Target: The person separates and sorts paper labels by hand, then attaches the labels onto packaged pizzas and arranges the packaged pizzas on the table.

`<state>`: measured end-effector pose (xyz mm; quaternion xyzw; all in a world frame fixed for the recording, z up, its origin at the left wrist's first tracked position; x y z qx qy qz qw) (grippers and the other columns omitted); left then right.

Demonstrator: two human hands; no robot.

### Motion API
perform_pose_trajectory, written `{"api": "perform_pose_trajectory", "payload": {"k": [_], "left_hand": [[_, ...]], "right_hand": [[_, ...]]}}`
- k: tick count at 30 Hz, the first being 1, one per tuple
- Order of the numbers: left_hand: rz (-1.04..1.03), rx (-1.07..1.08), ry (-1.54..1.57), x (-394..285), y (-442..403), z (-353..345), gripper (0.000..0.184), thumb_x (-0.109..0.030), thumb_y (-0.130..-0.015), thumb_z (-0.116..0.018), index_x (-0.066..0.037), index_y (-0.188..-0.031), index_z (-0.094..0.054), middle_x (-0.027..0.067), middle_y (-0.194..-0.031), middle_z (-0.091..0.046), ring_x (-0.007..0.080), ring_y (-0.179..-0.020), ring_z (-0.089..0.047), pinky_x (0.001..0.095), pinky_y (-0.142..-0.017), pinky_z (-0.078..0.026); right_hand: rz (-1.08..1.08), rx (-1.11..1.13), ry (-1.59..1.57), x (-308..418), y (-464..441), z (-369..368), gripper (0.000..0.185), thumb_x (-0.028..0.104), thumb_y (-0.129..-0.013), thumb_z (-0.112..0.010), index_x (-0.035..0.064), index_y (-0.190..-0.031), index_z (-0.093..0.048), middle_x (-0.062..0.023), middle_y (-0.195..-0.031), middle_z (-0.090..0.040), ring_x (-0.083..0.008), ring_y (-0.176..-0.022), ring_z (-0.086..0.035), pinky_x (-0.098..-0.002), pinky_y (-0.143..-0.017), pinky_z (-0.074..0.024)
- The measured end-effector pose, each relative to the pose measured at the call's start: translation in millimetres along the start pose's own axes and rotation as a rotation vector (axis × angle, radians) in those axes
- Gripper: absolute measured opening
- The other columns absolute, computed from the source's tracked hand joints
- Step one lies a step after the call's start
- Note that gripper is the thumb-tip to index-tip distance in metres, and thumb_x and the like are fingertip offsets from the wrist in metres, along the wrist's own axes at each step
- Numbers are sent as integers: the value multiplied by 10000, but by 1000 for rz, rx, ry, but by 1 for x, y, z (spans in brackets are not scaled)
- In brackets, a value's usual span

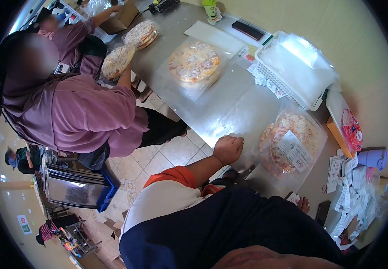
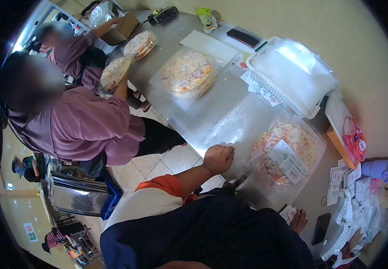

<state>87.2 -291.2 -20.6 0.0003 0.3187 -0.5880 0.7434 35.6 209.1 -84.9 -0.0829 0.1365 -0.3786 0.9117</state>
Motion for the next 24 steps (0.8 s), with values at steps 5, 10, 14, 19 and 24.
{"api": "perform_pose_trajectory", "payload": {"k": [5, 10, 14, 19, 24], "left_hand": [[3, -11, -6, 0, 1, 0, 129, -172, -759, -609, -91, -859, -618, 75, -679, -585, 258, -654, -580, 382, -593, -463], [-7, -33, -16, 0, 2, -3, 128, -172, -756, -611, -93, -856, -622, 72, -682, -587, 256, -650, -576, 376, -595, -463], [-14, -30, -32, 1, 3, -4, 129, -175, -756, -610, -95, -857, -622, 69, -686, -589, 253, -651, -576, 373, -595, -463], [-10, -37, -56, -3, 2, -1, 115, -171, -752, -608, -99, -841, -616, 66, -682, -587, 251, -653, -578, 376, -595, -463], [-12, -52, -63, -3, 3, -2, 104, -162, -737, -612, -104, -824, -613, 65, -671, -582, 251, -651, -580, 377, -596, -463]], "right_hand": [[28, -18, 20, 3, -10, 8, 509, 190, -884, -491, 70, -1348, -323, -156, -1380, -379, -327, -1301, -336, -522, -1079, -183], [-104, 281, 27, 5, -19, 14, 543, 234, -869, -511, 56, -1347, -324, -162, -1387, -366, -331, -1313, -313, -521, -1086, -158], [-94, 250, 40, 12, -35, 25, 552, 238, -862, -519, 54, -1346, -328, -161, -1383, -370, -333, -1311, -315, -522, -1083, -162], [-40, 7, -10, 9, -9, 9, 542, 224, -861, -519, 68, -1347, -336, -147, -1372, -389, -325, -1296, -342, -517, -1076, -188], [108, -100, 243, -3, -6, -4, 535, 223, -867, -509, 85, -1353, -333, -138, -1379, -380, -313, -1296, -342, -506, -1077, -197]]}}
Point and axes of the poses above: each hand's wrist, its own y-axis away from the middle knuckle, its own z-axis out of the back of the hand, x = y × z, the point moved 1 cm from there along -y, towards the middle knuckle
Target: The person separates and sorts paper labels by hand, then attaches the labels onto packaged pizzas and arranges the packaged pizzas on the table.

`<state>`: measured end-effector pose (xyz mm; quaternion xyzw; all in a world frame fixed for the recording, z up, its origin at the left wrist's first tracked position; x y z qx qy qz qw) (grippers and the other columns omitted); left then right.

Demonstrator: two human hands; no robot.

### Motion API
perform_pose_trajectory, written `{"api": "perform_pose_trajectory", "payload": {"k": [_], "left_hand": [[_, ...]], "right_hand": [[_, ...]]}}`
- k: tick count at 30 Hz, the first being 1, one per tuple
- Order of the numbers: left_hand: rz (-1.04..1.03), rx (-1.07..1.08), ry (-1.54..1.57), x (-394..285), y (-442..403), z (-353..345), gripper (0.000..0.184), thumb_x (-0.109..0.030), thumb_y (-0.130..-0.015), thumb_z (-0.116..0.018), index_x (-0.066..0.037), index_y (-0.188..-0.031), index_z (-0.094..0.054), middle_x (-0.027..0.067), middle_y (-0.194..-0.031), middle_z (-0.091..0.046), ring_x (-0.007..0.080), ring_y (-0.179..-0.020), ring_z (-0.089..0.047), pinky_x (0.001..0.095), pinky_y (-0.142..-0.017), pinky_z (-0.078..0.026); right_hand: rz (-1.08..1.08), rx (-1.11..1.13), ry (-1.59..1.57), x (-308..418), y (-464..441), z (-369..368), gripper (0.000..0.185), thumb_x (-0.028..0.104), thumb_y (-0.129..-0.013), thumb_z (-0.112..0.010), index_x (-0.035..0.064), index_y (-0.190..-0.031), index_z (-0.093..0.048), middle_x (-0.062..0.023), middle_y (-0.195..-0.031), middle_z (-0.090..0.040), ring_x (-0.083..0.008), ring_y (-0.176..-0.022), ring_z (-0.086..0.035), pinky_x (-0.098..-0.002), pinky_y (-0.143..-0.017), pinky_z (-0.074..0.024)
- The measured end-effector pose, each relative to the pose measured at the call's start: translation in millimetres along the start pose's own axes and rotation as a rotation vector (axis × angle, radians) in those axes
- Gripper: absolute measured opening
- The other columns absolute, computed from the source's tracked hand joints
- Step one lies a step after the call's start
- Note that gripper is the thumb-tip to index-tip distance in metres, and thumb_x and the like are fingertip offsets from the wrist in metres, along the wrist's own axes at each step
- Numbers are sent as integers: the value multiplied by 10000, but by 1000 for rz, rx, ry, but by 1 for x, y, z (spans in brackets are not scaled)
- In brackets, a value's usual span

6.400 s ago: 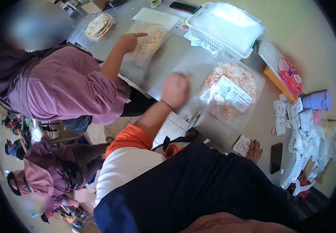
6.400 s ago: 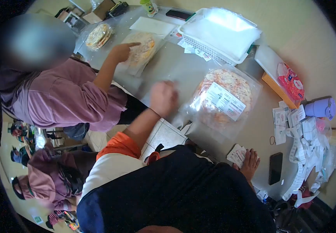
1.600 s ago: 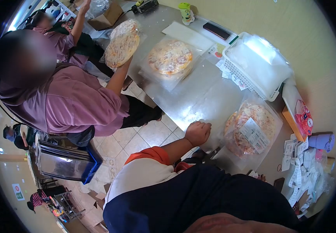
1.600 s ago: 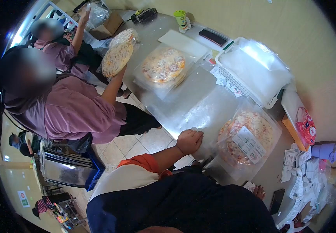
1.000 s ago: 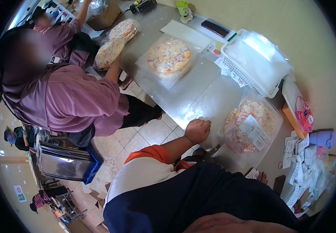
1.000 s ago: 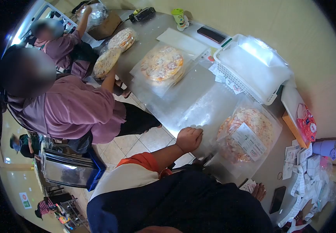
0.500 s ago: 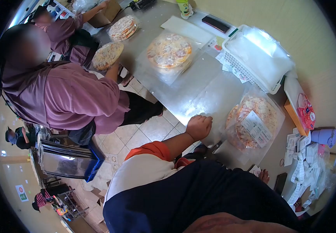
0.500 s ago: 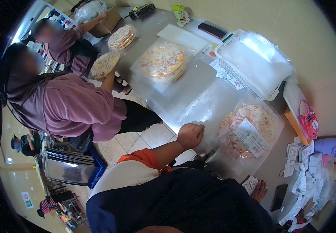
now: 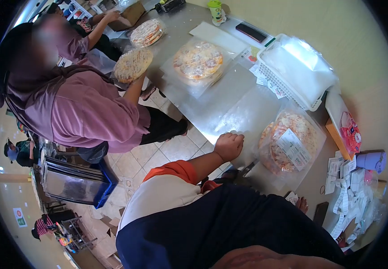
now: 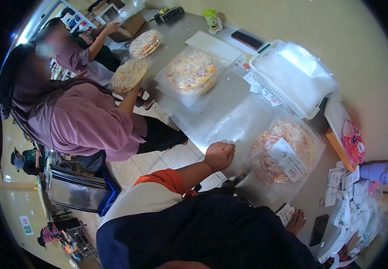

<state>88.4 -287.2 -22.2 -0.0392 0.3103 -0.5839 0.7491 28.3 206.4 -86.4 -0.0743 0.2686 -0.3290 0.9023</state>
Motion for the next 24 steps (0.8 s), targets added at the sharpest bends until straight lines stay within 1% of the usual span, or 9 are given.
{"api": "perform_pose_trajectory", "payload": {"k": [3, 6, 9, 12, 13, 16, 19, 22, 24], "left_hand": [[-14, -5, 8, 0, -1, 3, 99, -149, -728, -611, -102, -815, -610, 67, -663, -579, 253, -650, -580, 379, -593, -463], [-35, -9, 30, 1, 0, 2, 90, -132, -721, -607, -100, -804, -603, 70, -659, -576, 259, -651, -580, 383, -588, -463], [-62, -25, 30, 2, 2, -2, 83, -119, -716, -606, -98, -795, -594, 72, -660, -578, 265, -652, -580, 388, -582, -462], [-44, -27, -9, -1, 4, -3, 72, -125, -735, -587, -102, -803, -587, 75, -679, -591, 275, -662, -584, 399, -587, -464], [-36, -18, -23, -3, 4, -3, 70, -129, -742, -581, -103, -807, -586, 76, -687, -595, 279, -666, -585, 403, -591, -465], [-6, 44, -54, -4, 4, -3, 73, -145, -766, -560, -107, -826, -579, 80, -710, -603, 292, -687, -588, 419, -609, -465], [22, 75, -72, -7, 8, -6, 88, -161, -784, -543, -108, -849, -570, 91, -733, -609, 305, -710, -588, 434, -628, -463], [31, 75, -108, -7, 8, -6, 105, -175, -795, -533, -109, -870, -564, 100, -750, -615, 312, -730, -589, 444, -643, -461], [37, 85, -120, -8, 8, -5, 110, -181, -800, -528, -108, -876, -563, 105, -761, -619, 314, -739, -590, 447, -649, -461]], "right_hand": [[-150, 51, -224, 11, -8, 21, 526, 244, -872, -499, 83, -1347, -340, -132, -1385, -375, -304, -1301, -336, -502, -1079, -195], [-159, 110, -244, 9, -4, 22, 510, 264, -882, -480, 83, -1340, -348, -128, -1386, -374, -302, -1304, -330, -498, -1084, -183], [-97, 50, -49, 8, -1, 7, 521, 284, -881, -480, 82, -1342, -345, -131, -1400, -351, -307, -1316, -306, -502, -1089, -161], [-130, 67, -120, 9, 5, 0, 582, 334, -860, -516, 83, -1352, -336, -133, -1407, -338, -311, -1328, -284, -518, -1086, -143], [-143, 56, -123, 10, 7, -1, 646, 402, -835, -537, 93, -1362, -328, -124, -1415, -327, -301, -1334, -272, -529, -1081, -138], [-125, 37, -32, 10, 9, -10, 673, 440, -822, -539, 103, -1365, -328, -119, -1406, -338, -297, -1332, -274, -532, -1083, -121], [-74, -78, 73, 6, 7, -14, 670, 438, -827, -526, 107, -1371, -320, -118, -1420, -312, -294, -1342, -248, -533, -1087, -93], [-105, -21, 57, 9, 9, -17, 681, 435, -825, -525, 104, -1378, -305, -119, -1433, -286, -290, -1354, -218, -532, -1090, -73], [-119, 63, 4, 9, 12, -17, 669, 425, -834, -510, 106, -1380, -294, -113, -1440, -271, -288, -1360, -202, -531, -1093, -65]]}}
Point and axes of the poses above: each hand's wrist, its own y-axis away from the middle knuckle, its own z-axis out of the back of the hand, x = y × z, the point moved 1 cm from there along -y, towards the middle knuckle
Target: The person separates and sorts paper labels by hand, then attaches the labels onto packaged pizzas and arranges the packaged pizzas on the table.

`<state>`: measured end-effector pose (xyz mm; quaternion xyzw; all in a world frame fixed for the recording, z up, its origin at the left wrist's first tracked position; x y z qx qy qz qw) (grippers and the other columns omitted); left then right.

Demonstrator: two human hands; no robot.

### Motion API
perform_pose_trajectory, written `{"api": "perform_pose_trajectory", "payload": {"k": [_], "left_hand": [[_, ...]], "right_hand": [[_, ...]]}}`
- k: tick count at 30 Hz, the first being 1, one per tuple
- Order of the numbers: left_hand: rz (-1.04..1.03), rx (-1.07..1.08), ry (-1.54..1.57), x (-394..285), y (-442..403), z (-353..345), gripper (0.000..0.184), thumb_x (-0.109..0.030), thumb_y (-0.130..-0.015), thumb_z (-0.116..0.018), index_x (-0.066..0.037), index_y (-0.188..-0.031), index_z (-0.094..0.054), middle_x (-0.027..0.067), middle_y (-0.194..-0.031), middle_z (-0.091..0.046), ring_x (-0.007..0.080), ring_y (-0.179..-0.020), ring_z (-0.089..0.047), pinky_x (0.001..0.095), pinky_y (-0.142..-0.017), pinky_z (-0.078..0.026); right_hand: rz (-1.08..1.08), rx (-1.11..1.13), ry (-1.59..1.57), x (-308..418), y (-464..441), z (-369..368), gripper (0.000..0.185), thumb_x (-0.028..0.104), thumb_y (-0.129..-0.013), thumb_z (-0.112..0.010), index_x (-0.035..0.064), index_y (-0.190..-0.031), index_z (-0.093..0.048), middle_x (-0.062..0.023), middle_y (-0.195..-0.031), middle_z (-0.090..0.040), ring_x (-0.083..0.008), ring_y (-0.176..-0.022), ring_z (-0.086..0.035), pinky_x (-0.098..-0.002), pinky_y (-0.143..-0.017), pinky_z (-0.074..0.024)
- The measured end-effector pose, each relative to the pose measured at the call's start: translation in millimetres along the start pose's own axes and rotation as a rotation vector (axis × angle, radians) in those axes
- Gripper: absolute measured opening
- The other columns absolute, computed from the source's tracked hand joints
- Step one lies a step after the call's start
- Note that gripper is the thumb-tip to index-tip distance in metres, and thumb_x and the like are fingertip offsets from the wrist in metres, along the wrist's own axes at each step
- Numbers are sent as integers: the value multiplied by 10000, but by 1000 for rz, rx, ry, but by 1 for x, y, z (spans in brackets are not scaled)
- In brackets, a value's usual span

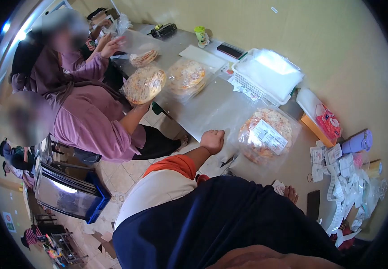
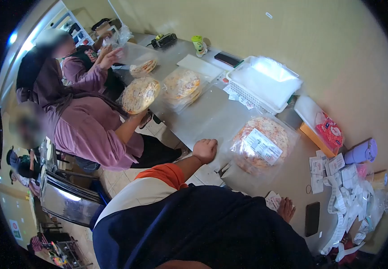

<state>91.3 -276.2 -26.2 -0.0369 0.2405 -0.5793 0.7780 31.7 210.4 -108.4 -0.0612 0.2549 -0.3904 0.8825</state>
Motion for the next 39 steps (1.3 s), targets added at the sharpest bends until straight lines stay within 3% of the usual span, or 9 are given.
{"api": "perform_pose_trajectory", "payload": {"k": [2, 5, 8, 11, 14, 17, 26, 33, 39], "left_hand": [[7, 14, 5, -1, -1, 1, 110, -182, -805, -524, -107, -875, -561, 109, -772, -622, 315, -745, -592, 449, -653, -461], [12, -3, 8, 0, -2, -2, 102, -175, -804, -524, -107, -870, -561, 111, -751, -620, 317, -727, -597, 447, -640, -463], [-1, 7, 20, -2, -6, 4, 89, -166, -799, -532, -105, -855, -564, 112, -723, -616, 322, -698, -598, 445, -618, -466], [-21, -56, 41, 1, -7, -2, 84, -165, -789, -545, -98, -836, -567, 119, -691, -611, 332, -656, -594, 451, -590, -466], [-53, -71, 50, -1, -12, 0, 50, -133, -762, -566, -84, -770, -565, 118, -650, -604, 314, -598, -590, 439, -555, -465], [-67, -54, 66, -1, -13, -3, 64, -144, -763, -574, -85, -785, -581, 112, -680, -612, 306, -620, -594, 421, -567, -467], [-60, -41, 69, -1, -15, -1, 84, -165, -786, -582, -88, -817, -593, 115, -687, -614, 313, -626, -591, 417, -586, -470], [-56, -4, 94, 3, -12, -8, 93, -168, -791, -577, -83, -822, -596, 120, -709, -621, 322, -640, -588, 421, -591, -464], [-66, -7, 64, 1, -10, -6, 90, -155, -792, -577, -74, -824, -598, 133, -714, -624, 339, -636, -584, 432, -583, -464]], "right_hand": [[-10, 48, -75, 0, 3, 3, 655, 413, -839, -508, 107, -1378, -296, -113, -1432, -286, -292, -1358, -205, -530, -1094, -64], [-345, 750, -515, 2, -46, 73, 627, 377, -853, -502, 105, -1379, -295, -116, -1432, -289, -301, -1357, -207, -528, -1094, -67], [-83, 125, -192, 5, -5, 19, 601, 351, -860, -505, 103, -1372, -309, -122, -1430, -297, -309, -1353, -218, -526, -1095, -76], [-46, 56, -139, 4, -2, 22, 643, 397, -847, -513, 88, -1373, -310, -126, -1428, -303, -306, -1349, -232, -525, -1095, -89], [37, 140, 79, 1, 0, 27, 738, 507, -809, -515, 67, -1369, -320, -149, -1420, -310, -328, -1345, -233, -539, -1089, -96], [-178, 409, -477, 3, -17, 62, 815, 576, -774, -503, 42, -1364, -327, -177, -1418, -304, -360, -1343, -221, -555, -1082, -92], [-161, 398, -516, 1, -32, 82, 831, 570, -755, -485, 28, -1363, -318, -198, -1421, -288, -384, -1333, -217, -553, -1084, -72], [-202, 451, -540, 2, -44, 96, 868, 515, -690, -542, 44, -1378, -300, -179, -1433, -269, -353, -1352, -191, -526, -1102, -45], [-211, 485, -541, 1, -44, 99, 863, 532, -709, -520, 52, -1387, -285, -160, -1443, -256, -337, -1362, -176, -521, -1104, -45]]}}
Point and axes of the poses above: each hand's wrist, its own y-axis away from the middle knuckle, its own z-axis out of the back of the hand, x = y × z, the point moved 1 cm from there along -y, towards the middle knuckle
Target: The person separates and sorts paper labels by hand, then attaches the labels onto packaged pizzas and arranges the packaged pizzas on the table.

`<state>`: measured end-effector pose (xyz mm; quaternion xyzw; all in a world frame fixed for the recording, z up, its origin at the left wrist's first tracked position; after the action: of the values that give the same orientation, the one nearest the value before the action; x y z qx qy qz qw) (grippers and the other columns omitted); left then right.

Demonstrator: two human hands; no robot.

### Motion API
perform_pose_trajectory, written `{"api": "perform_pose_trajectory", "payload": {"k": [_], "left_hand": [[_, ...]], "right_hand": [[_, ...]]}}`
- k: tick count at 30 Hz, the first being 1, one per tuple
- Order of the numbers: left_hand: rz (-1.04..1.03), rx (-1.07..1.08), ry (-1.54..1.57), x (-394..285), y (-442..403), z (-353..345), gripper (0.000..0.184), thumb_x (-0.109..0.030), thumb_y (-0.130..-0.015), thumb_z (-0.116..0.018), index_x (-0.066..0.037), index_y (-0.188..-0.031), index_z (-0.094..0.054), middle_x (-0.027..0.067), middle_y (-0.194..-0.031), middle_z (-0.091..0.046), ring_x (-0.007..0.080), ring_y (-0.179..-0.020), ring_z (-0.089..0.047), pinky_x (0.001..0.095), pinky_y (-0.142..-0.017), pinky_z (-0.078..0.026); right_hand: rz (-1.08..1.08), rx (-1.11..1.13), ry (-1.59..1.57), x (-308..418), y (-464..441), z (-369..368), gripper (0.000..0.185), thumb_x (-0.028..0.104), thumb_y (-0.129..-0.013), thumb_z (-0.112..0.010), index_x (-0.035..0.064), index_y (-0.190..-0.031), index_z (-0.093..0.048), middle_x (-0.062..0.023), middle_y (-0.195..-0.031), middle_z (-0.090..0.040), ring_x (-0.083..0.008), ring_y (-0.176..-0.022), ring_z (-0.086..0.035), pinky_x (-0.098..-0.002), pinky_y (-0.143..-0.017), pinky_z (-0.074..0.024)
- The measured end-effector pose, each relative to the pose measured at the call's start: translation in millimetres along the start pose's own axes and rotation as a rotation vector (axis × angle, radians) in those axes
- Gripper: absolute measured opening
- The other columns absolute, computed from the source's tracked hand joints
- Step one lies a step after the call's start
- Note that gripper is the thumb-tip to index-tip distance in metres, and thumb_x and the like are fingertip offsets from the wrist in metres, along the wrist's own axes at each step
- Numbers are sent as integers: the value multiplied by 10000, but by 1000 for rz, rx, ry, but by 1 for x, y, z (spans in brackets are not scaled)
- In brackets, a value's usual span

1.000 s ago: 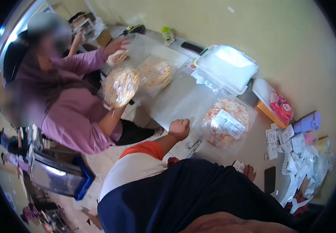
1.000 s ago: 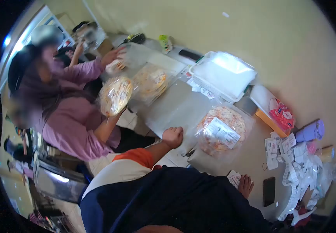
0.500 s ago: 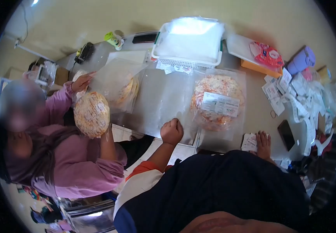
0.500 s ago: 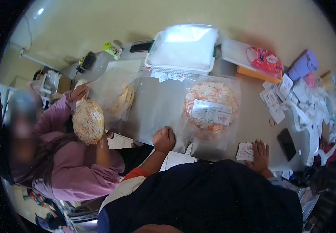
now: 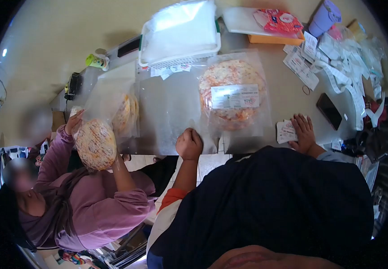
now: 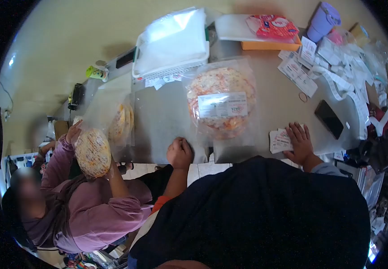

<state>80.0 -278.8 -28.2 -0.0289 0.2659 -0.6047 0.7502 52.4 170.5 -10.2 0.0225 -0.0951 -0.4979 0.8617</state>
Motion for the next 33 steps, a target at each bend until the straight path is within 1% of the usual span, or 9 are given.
{"api": "perform_pose_trajectory", "payload": {"k": [13, 17, 19, 20, 23, 26, 28, 29, 33], "left_hand": [[58, -3, -39, -6, 2, 2, 80, -180, -805, -576, -115, -848, -596, 134, -741, -626, 345, -707, -593, 449, -629, -469], [201, 157, 11, 2, 3, 1, 106, -214, -828, -576, -127, -885, -597, 116, -719, -619, 305, -683, -599, 417, -601, -466], [380, 223, 171, -12, -1, 16, 128, -190, -857, -565, -95, -939, -589, 83, -739, -617, 198, -649, -574, 333, -589, -457], [404, 143, 498, 20, 7, -2, 150, -143, -878, -544, -40, -981, -578, 67, -808, -600, 121, -676, -524, 267, -623, -437], [451, -192, 809, -35, 6, 22, 144, -81, -874, -536, 7, -982, -568, 76, -875, -580, 119, -710, -504, 262, -650, -427], [-24, -285, 496, -126, 5, 55, 91, -48, -849, -551, 5, -921, -568, 94, -870, -574, 148, -720, -512, 270, -636, -415], [-557, -135, 368, -174, -2, 70, 114, 17, -759, -589, -12, -868, -577, 132, -800, -578, 276, -696, -538, 355, -622, -417], [-808, -79, 449, -196, -8, 66, 154, 25, -736, -597, -11, -886, -583, 125, -767, -571, 298, -697, -537, 381, -627, -415], [-768, 599, 449, -254, -12, 19, 219, -118, -733, -652, -72, -942, -609, 102, -824, -591, 291, -820, -573, 386, -711, -445]], "right_hand": [[3, -69, -89, -4, 5, -4, 829, 513, -701, -561, 89, -1374, -330, -135, -1426, -289, -306, -1354, -200, -509, -1107, -50], [-25, -57, -147, -5, 8, 1, 809, 502, -717, -558, 87, -1373, -329, -124, -1419, -302, -292, -1349, -209, -500, -1106, -67], [-19, -101, -182, -8, 10, 1, 792, 493, -727, -556, 87, -1370, -336, -118, -1412, -311, -284, -1344, -219, -497, -1105, -78], [-21, -115, -195, -10, 11, -2, 785, 494, -733, -555, 87, -1368, -339, -116, -1409, -316, -280, -1342, -223, -495, -1104, -83], [-8, -156, -222, -15, 10, -5, 758, 480, -748, -557, 86, -1361, -349, -112, -1386, -340, -275, -1325, -249, -488, -1102, -106], [7, -159, -216, -17, 9, -2, 718, 440, -754, -575, 79, -1342, -373, -112, -1344, -381, -280, -1288, -298, -484, -1089, -144], [4, -141, -205, -15, 6, 5, 688, 422, -754, -590, 72, -1318, -407, -106, -1321, -400, -279, -1260, -327, -486, -1072, -174], [-5, -121, -191, -13, 4, 8, 680, 427, -753, -591, 72, -1307, -420, -102, -1310, -408, -278, -1248, -338, -486, -1059, -189], [-12, -98, -113, -14, -1, 8, 687, 444, -742, -597, 63, -1291, -439, -99, -1261, -436, -264, -1189, -376, -493, -999, -247]]}}
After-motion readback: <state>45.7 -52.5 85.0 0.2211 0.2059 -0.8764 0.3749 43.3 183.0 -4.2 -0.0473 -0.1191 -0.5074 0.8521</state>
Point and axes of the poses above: each hand's wrist, its own y-axis away from the middle knuckle, its own z-axis out of the back of the hand, x = y × z, the point moved 1 cm from there along -y, towards the middle knuckle
